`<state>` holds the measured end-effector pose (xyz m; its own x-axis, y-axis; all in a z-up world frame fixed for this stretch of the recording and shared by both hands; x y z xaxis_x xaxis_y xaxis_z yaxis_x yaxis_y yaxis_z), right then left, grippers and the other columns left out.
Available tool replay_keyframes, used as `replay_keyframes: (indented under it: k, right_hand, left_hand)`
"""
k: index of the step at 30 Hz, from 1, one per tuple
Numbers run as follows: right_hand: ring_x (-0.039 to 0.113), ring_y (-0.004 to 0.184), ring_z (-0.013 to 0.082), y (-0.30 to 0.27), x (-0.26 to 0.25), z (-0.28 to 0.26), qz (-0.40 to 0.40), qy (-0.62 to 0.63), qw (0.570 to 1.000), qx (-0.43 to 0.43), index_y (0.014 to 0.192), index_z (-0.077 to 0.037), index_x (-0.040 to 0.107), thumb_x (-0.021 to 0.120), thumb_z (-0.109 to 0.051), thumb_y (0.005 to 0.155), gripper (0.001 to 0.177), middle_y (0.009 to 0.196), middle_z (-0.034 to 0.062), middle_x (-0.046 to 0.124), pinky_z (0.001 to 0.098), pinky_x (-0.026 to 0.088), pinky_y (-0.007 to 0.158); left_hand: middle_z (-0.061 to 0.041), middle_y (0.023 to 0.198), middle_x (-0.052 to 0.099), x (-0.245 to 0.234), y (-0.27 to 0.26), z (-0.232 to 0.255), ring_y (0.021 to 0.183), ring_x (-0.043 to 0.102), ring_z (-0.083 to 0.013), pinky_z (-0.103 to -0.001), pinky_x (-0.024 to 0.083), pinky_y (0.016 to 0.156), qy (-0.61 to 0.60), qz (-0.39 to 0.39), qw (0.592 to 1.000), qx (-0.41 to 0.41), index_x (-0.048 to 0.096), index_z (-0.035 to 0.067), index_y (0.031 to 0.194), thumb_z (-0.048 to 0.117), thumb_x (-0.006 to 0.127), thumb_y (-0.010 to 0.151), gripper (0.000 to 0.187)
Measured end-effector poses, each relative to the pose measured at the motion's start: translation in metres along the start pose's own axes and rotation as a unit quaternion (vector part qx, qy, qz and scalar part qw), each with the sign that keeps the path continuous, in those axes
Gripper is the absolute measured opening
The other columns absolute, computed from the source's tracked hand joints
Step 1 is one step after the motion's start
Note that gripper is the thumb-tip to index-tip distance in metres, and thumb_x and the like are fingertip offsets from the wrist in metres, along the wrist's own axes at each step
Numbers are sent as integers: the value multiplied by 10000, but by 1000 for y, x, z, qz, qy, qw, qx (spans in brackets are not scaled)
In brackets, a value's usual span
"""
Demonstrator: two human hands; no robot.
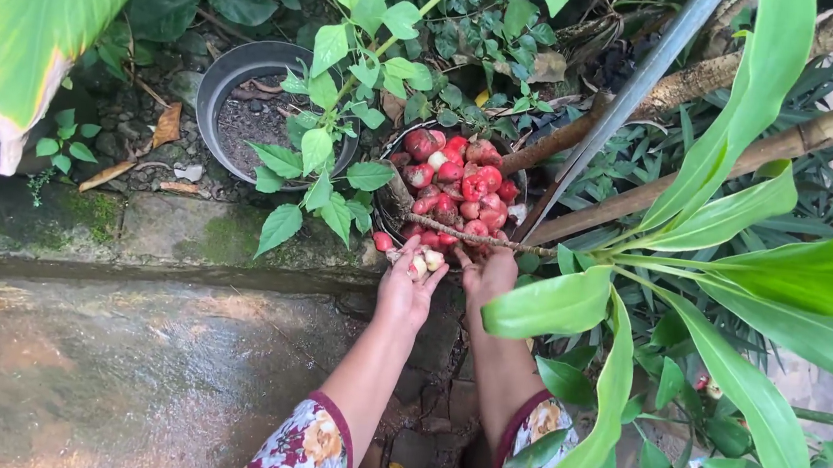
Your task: Picking up fallen fruit and leaves from the ground into containers in a garden.
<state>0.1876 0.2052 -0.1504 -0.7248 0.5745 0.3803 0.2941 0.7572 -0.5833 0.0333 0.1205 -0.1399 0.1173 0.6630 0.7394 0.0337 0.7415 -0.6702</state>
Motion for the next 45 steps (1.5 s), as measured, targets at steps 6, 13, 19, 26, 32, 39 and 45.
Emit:
replay_keyframes:
  k: [6,13,19,26,32,39,45]
  right_hand:
    - [690,820,247,-23,11,-9,-21,-233,971,-42,1522,-163,364,568,-26,937,634,1098,98,685,380,578,629]
    - [736,844,155,-28,-1,-12,-25,-213,974,-76,1495,-101,370,628,-15,921,636,1076,51,680,317,593,635]
    - [644,799,173,-3,-26,-1,-12,-279,939,-203,1332,-6,571,717,7,909,447,1048,120,689,316,528,715]
    - [585,1182,330,-9,-31,7,64,-495,800,-333,1422,-7,520,804,-107,816,677,1291,206,607,444,448,1048]
    - [517,1274,381,-21,-33,3,85,-559,725,-392,1477,-27,468,840,-179,810,779,1381,220,530,484,411,1088]
    - [556,1225,326,-130,30,-3,31,-610,628,-482,1264,-116,620,763,-70,868,424,1289,133,593,464,466,1081]
    - [554,1112,319,-180,122,35,-298,-749,352,-476,1347,-120,668,614,13,775,589,1425,156,543,442,498,935]
  left_hand:
    - [-110,1407,561,-4,-24,24,1235,615,-279,-509,545,1047,8,4,1000,9,534,72,1451,253,436,1065,438]
    - [-95,1436,546,-1,-61,56,1249,602,-279,-507,524,1074,29,-3,999,25,538,62,1438,231,433,1057,429]
    - [-101,1433,538,-17,-75,66,1263,586,-281,-511,512,1089,37,23,999,28,538,57,1438,228,428,1054,434]
    - [-137,1440,548,-27,-88,67,1261,590,-283,-514,508,1097,27,24,999,24,530,51,1449,212,436,1050,441]
    - [-152,1424,556,-32,-93,71,1244,598,-294,-520,508,1092,20,23,999,24,523,53,1456,211,434,1050,445]
    - [-149,1406,564,-32,-106,88,1218,620,-285,-513,514,1093,24,22,999,35,510,34,1460,214,427,1057,450]
    - [-150,1393,563,-36,-115,107,1217,614,-286,-506,513,1093,32,32,998,38,498,29,1462,219,413,1067,447]
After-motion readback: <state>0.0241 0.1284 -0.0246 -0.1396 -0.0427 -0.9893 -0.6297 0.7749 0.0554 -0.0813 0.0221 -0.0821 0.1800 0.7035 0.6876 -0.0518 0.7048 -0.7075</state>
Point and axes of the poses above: each hand's wrist, its own y-axis towards the middle knuckle, its own x-axis out of the palm, z = x × y, the point moved 4 cm from there along y, towards the middle knuckle
